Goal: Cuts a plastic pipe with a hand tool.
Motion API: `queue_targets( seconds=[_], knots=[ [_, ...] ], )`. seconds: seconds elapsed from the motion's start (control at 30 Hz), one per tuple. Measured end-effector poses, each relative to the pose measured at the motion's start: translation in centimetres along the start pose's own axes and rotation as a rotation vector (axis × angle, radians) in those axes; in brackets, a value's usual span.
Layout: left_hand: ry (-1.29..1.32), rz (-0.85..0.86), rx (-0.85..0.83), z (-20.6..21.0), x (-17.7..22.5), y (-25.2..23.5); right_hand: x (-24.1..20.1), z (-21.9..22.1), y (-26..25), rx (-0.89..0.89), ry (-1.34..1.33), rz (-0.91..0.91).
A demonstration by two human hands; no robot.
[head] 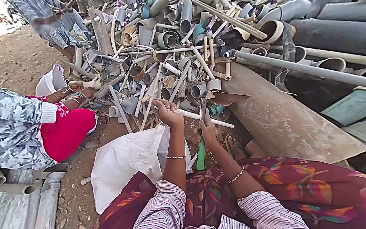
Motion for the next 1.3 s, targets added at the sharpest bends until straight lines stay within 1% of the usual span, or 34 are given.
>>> queue_targets(
  seconds=[0.03,0.07,0.1,0.13,0.2,0.23,0.27,0.3,0.4,0.43,0.47,0.5,0.57,0.6,0.63,0.67,0.77,0.8,0.83,0.87,0.93,0.97,1.0,1.03,1.1,1.13,1.17,1.2,1.3],
  knots=[
    [0.004,0.009,0.006,0.2,0.0,-0.1,0.7,-1.8,-0.8,0.122,-0.042,0.063],
    [0.004,0.025,0.002,0.4,0.1,-0.1,1.2,-3.0,-1.1,0.198,-0.066,0.116],
    [0.0,0.04,0.0,0.6,0.3,0.1,1.3,-3.0,-1.0,0.207,-0.066,0.129],
    [-0.006,0.048,-0.002,0.8,0.4,0.2,0.9,-2.0,-0.5,0.154,-0.043,0.096],
    [-0.018,0.047,0.025,0.6,0.2,0.7,-1.1,1.8,1.1,-0.07,0.087,-0.044],
    [-0.022,0.03,0.049,0.3,-0.1,0.9,-1.9,3.3,1.8,-0.149,0.169,-0.095],
    [-0.03,0.011,0.079,-0.1,-0.3,0.9,-2.1,3.7,2.0,-0.166,0.212,-0.115],
    [-0.039,-0.006,0.11,-0.5,-0.4,0.9,-1.6,3.0,1.6,-0.126,0.209,-0.102],
    [-0.043,-0.013,0.14,-0.7,-0.3,0.5,0.8,-2.5,-1.2,0.192,0.039,0.05],
    [-0.043,-0.004,0.132,-0.4,-0.2,0.4,1.3,-3.5,-1.5,0.252,0.003,0.097],
    [-0.047,0.005,0.117,-0.2,-0.1,0.6,1.5,-3.4,-1.3,0.249,0.0,0.108],
    [-0.05,0.014,0.094,0.1,-0.1,0.7,1.0,-2.1,-0.8,0.184,0.025,0.081],
    [-0.05,0.036,0.078,0.2,0.0,0.9,-0.6,1.5,0.7,-0.013,0.134,-0.031],
    [-0.058,0.04,0.081,0.1,0.0,0.9,-1.0,2.7,1.1,-0.084,0.192,-0.063],
    [-0.064,0.043,0.093,-0.2,0.1,0.8,-0.8,2.7,1.0,-0.106,0.214,-0.069],
    [-0.068,0.044,0.105,-0.5,0.3,0.6,-0.2,1.8,0.4,-0.066,0.195,-0.05],
    [-0.048,0.057,0.12,-0.4,0.7,0.0,1.8,-3.3,-1.7,0.228,-0.017,0.1],
    [-0.048,0.056,0.118,-0.1,0.8,0.1,2.1,-3.9,-1.8,0.262,-0.056,0.125],
    [-0.05,0.052,0.115,0.0,0.7,0.2,1.9,-3.3,-1.5,0.237,-0.059,0.114],
    [-0.057,0.045,0.111,0.2,0.5,0.4,1.2,-1.9,-0.9,0.163,-0.028,0.065],
    [-0.075,0.037,0.129,-0.1,0.1,0.8,-0.4,1.9,0.5,-0.045,0.111,-0.063],
    [-0.083,0.022,0.152,-0.4,0.0,0.9,-0.6,2.7,0.7,-0.101,0.174,-0.086],
    [-0.096,0.009,0.175,-0.7,0.0,0.9,-0.3,2.5,0.5,-0.094,0.206,-0.09],
    [-0.106,-0.005,0.195,-1.1,0.0,1.0,0.2,1.3,-0.1,-0.035,0.21,-0.09],
    [-0.11,-0.014,0.214,-1.0,0.0,0.8,1.0,-2.0,-1.5,0.156,0.069,-0.021],
    [-0.112,-0.009,0.206,-0.7,0.2,0.8,1.3,-3.1,-1.8,0.22,-0.009,0.027],
    [-0.114,-0.01,0.196,-0.4,0.3,0.9,1.4,-3.2,-1.7,0.231,-0.043,0.053],
    [-0.119,-0.01,0.186,-0.2,0.3,1.0,1.2,-2.3,-1.2,0.184,-0.032,0.042],
    [-0.131,-0.021,0.203,-0.5,-0.1,1.5,-0.5,2.8,1.0,-0.109,0.145,-0.111]
  ],
)
Point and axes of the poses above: each hand's wrist, its own y-axis away from the middle knuckle, its own z-axis out of the palm, x = y × z, the point moved 10 cm from there along -y, towards the middle knuckle, and after that the axes turned 3 degrees about z, right-handed, at the moved point
